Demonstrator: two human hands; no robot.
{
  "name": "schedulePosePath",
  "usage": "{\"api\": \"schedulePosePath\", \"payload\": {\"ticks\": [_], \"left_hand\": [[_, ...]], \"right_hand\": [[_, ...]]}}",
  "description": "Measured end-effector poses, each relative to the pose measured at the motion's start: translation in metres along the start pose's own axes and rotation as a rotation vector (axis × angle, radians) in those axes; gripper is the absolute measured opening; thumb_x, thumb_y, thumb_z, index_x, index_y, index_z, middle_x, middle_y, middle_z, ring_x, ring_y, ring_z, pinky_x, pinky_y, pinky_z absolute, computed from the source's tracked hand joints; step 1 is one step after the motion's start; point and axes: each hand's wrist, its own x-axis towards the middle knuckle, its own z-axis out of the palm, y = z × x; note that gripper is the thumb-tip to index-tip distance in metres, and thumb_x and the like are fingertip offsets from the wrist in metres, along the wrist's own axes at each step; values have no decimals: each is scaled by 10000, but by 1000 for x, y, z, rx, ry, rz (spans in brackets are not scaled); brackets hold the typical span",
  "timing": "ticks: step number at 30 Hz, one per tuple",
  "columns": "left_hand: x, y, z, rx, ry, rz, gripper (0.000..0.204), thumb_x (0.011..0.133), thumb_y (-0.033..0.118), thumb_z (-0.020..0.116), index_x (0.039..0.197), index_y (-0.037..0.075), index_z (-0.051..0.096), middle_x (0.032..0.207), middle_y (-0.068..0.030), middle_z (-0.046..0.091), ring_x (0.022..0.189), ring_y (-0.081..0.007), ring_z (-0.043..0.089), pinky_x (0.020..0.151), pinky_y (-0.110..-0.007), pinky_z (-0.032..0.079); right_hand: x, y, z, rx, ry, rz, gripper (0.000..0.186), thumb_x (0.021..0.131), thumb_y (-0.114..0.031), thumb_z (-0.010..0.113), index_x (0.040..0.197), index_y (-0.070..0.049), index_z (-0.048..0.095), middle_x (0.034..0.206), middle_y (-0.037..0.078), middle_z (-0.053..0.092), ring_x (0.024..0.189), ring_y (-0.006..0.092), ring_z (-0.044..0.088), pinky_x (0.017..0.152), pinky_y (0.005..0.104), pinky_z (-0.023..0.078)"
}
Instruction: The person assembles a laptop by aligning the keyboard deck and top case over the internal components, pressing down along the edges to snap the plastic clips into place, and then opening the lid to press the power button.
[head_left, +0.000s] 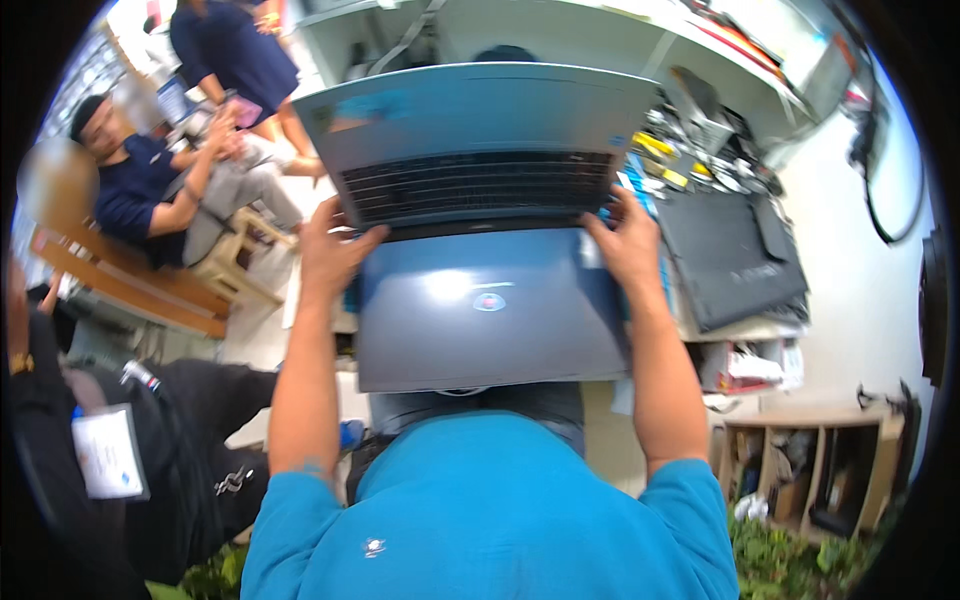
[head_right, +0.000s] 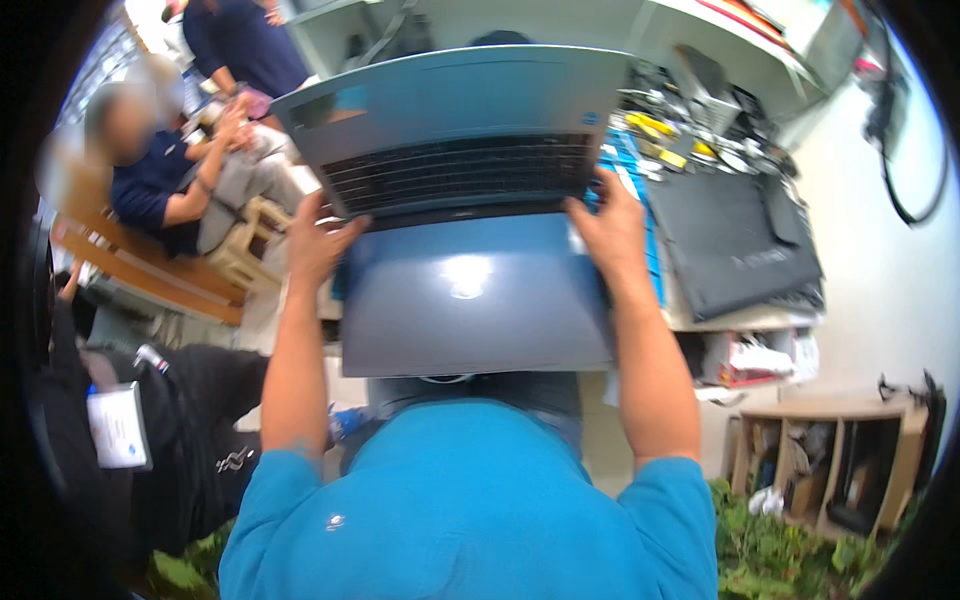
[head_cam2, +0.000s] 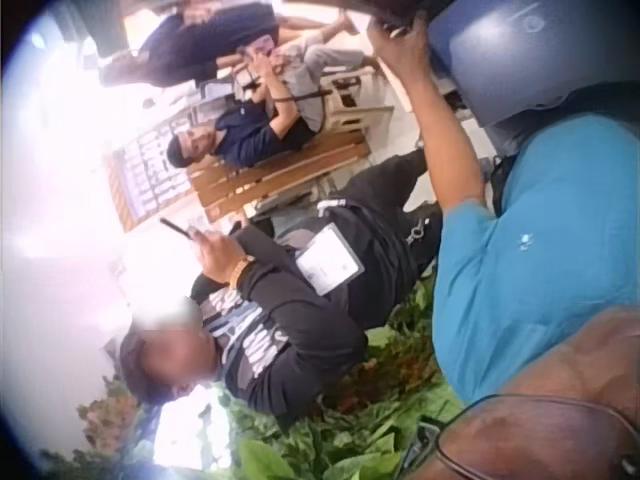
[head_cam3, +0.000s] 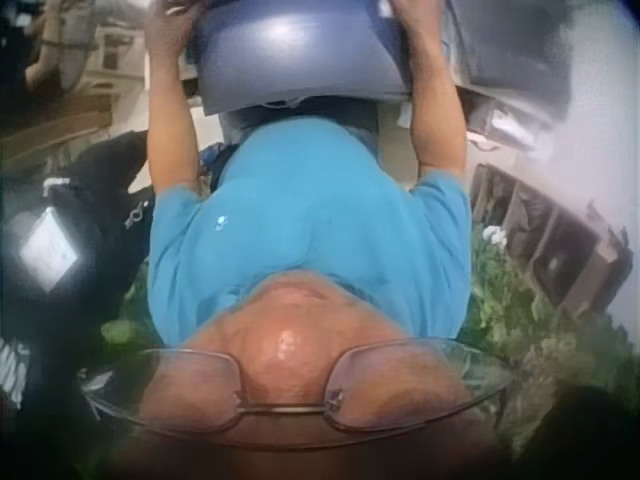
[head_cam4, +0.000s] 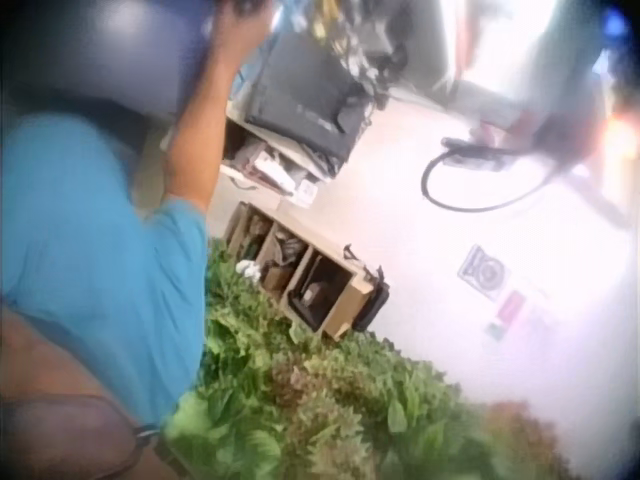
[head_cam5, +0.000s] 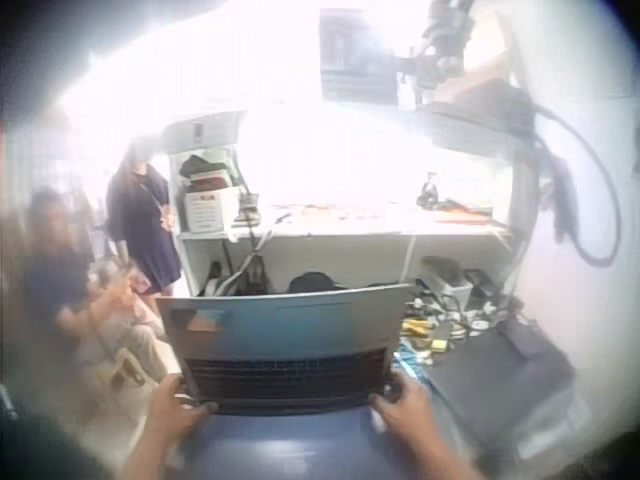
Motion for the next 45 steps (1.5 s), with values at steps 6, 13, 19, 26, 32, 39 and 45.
{"api": "schedulePosePath", "payload": {"ticks": [6,13,19,26,32,39,45], "left_hand": [[-3,-19,-7,-1,-20,76,649,885,101,906,1432,-34,583,1170,-128,713,1034,-191,738,854,-291,617],[-12,-13,-15,-23,25,61,676,864,74,898,1472,17,608,1238,-78,630,1078,-167,636,894,-308,602],[-13,2,-32,-72,32,84,704,872,76,900,1503,24,593,1289,-95,621,1115,-184,635,940,-325,588],[-19,22,-35,-101,56,126,705,909,52,872,1538,-1,556,1329,-125,601,1137,-189,639,959,-324,600],[-20,22,-38,-86,41,129,696,915,38,855,1539,-14,551,1333,-139,604,1136,-191,645,964,-325,593],[-28,26,-34,-103,55,116,674,916,34,849,1522,-29,563,1326,-139,620,1113,-190,658,963,-328,599],[-27,21,-35,-108,60,124,689,902,100,884,1515,3,586,1325,-140,631,1123,-197,650,949,-339,596]], "right_hand": [[3,-7,-13,-13,182,-132,455,866,-166,828,1263,0,681,1198,191,726,1127,368,686,993,461,551],[-2,-17,-20,-104,203,-208,378,855,-145,845,1156,2,669,1120,179,734,1106,357,700,969,454,566],[32,-17,-27,307,217,-178,416,873,-143,844,1205,18,650,1185,178,746,1111,257,747,948,379,633],[32,-23,-13,477,188,-290,257,849,-106,847,1035,12,715,1275,159,746,1173,241,730,1020,374,605],[27,-26,-2,399,236,-289,286,796,-122,834,1035,11,751,1307,167,742,1167,297,733,1026,391,576],[24,-28,-4,379,232,-290,273,795,-84,792,1050,4,755,1284,148,746,1163,285,726,1019,385,572],[22,-31,-1,369,261,-276,286,793,-74,783,1068,0,756,1299,158,738,1199,289,710,1031,373,553]]}}
